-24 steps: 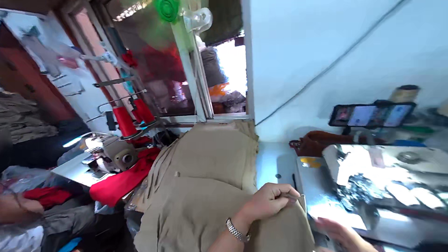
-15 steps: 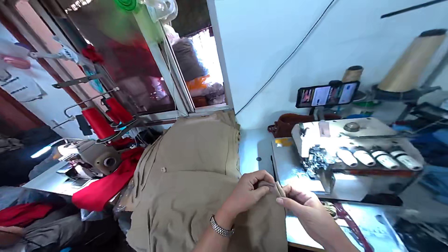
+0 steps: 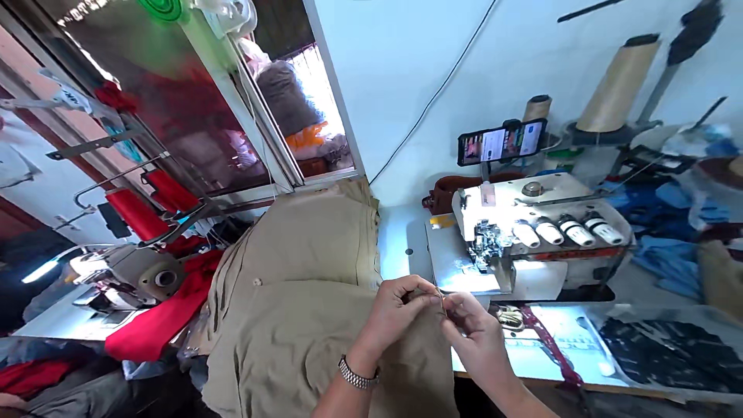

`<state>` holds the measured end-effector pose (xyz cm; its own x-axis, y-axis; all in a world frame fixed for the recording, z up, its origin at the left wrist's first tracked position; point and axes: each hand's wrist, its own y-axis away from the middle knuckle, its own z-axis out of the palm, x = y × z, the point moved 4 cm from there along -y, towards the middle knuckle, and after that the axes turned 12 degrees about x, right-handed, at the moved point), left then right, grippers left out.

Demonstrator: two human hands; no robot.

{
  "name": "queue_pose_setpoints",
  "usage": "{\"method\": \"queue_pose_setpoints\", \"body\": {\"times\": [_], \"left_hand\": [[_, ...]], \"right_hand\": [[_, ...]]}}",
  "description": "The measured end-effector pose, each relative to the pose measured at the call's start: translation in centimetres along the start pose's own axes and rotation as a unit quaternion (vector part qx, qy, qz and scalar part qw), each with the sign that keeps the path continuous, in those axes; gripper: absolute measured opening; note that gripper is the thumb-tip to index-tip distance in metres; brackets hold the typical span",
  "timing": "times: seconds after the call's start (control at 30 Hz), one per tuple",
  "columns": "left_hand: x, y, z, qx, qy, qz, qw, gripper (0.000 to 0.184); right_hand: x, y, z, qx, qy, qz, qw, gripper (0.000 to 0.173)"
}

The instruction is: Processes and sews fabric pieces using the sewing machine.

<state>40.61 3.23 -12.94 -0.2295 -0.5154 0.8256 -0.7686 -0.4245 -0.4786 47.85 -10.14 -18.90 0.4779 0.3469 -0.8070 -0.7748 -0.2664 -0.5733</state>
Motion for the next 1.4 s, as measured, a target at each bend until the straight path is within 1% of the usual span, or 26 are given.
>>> {"method": "queue_pose_setpoints", "body": {"times": [0.1, 0.23, 0.33, 0.4, 0.47, 0.53, 0.63, 0.7, 0.8, 0.87, 0.93, 1.03, 1.13, 1.17, 1.23, 1.3, 1.33, 1.37, 1.4], "left_hand": [[0.6, 0.2, 0.1, 0.016, -0.006, 0.016, 1.0, 0.004], [0.7, 0.1, -0.2, 0.051, -0.009, 0.014, 0.999, 0.004], [0.7, -0.7, -0.3, 0.073, -0.002, -0.021, 0.997, 0.004], [0.7, -1.3, 0.0, 0.069, 0.002, -0.032, 0.997, 0.003], [0.8, -1.8, 0.6, 0.045, -0.005, -0.026, 0.999, 0.003], [1.0, -1.9, 1.5, 0.015, -0.023, -0.009, 1.0, 0.003], [1.1, -1.9, 2.1, 0.014, -0.03, 0.0, 0.999, 0.004], [1.0, -2.0, 1.6, 0.032, -0.015, -0.002, 0.999, 0.004], [0.2, -2.6, 1.0, 0.054, 0.01, -0.016, 0.998, 0.004], [-0.6, -3.3, 1.3, 0.055, 0.018, -0.02, 0.998, 0.004], [-1.5, -4.0, 2.5, 0.048, 0.023, 0.0, 0.999, 0.002], [-2.3, -5.0, 5.6, 0.04, 0.042, 0.024, 0.998, 0.004], [-2.4, -5.3, 8.5, 0.039, 0.056, 0.021, 0.997, 0.008], [-2.5, -5.2, 9.2, 0.044, 0.044, 0.02, 0.998, 0.009], [-2.9, -5.0, 9.9, 0.068, -0.02, 0.05, 0.996, 0.007], [-3.0, -4.3, 10.3, 0.091, -0.121, 0.105, 0.983, 0.001], [-3.0, -3.6, 10.6, 0.101, -0.183, 0.144, 0.967, 0.003], [-2.9, -2.8, 10.9, 0.112, -0.248, 0.18, 0.945, 0.006], [-2.7, -1.8, 11.3, 0.121, -0.305, 0.202, 0.923, 0.011]], "right_hand": [[0.9, 1.0, -0.6, -0.01, 0.036, 0.016, 0.999, 0.02], [3.5, 3.7, -2.1, -0.036, 0.047, 0.05, 0.997, 0.024], [4.5, 4.8, -2.8, -0.075, -0.001, 0.114, 0.991, 0.024], [4.2, 4.5, -2.8, -0.085, -0.038, 0.128, 0.987, 0.022], [3.5, 3.1, -2.2, -0.069, -0.066, 0.107, 0.99, 0.02], [2.4, 1.1, -1.7, -0.036, -0.081, 0.073, 0.993, 0.017], [0.9, -1.2, -1.4, 0.001, -0.061, 0.067, 0.996, 0.016], [1.5, -0.8, -1.3, -0.002, -0.043, 0.072, 0.996, 0.018], [4.1, 2.1, -1.9, -0.022, -0.021, 0.096, 0.995, 0.018], [5.2, 3.7, -2.8, -0.028, -0.016, 0.119, 0.992, 0.016], [4.9, 4.4, -4.1, -0.01, -0.008, 0.127, 0.992, 0.012], [2.8, 4.0, -6.9, 0.039, 0.024, 0.155, 0.987, 0.006], [1.5, 3.5, -9.9, 0.075, 0.068, 0.189, 0.977, 0.004], [1.7, 3.5, -10.4, 0.08, 0.064, 0.196, 0.975, 0.005], [2.2, 3.7, -10.6, 0.076, 0.032, 0.213, 0.974, 0.011], [2.8, 4.2, -9.8, 0.045, -0.01, 0.228, 0.973, 0.025], [3.1, 4.4, -9.3, 0.028, -0.029, 0.235, 0.971, 0.031], [3.5, 4.7, -9.0, 0.012, -0.039, 0.237, 0.971, 0.032], [3.7, 4.8, -8.8, -0.001, -0.036, 0.238, 0.971, 0.027]]}}
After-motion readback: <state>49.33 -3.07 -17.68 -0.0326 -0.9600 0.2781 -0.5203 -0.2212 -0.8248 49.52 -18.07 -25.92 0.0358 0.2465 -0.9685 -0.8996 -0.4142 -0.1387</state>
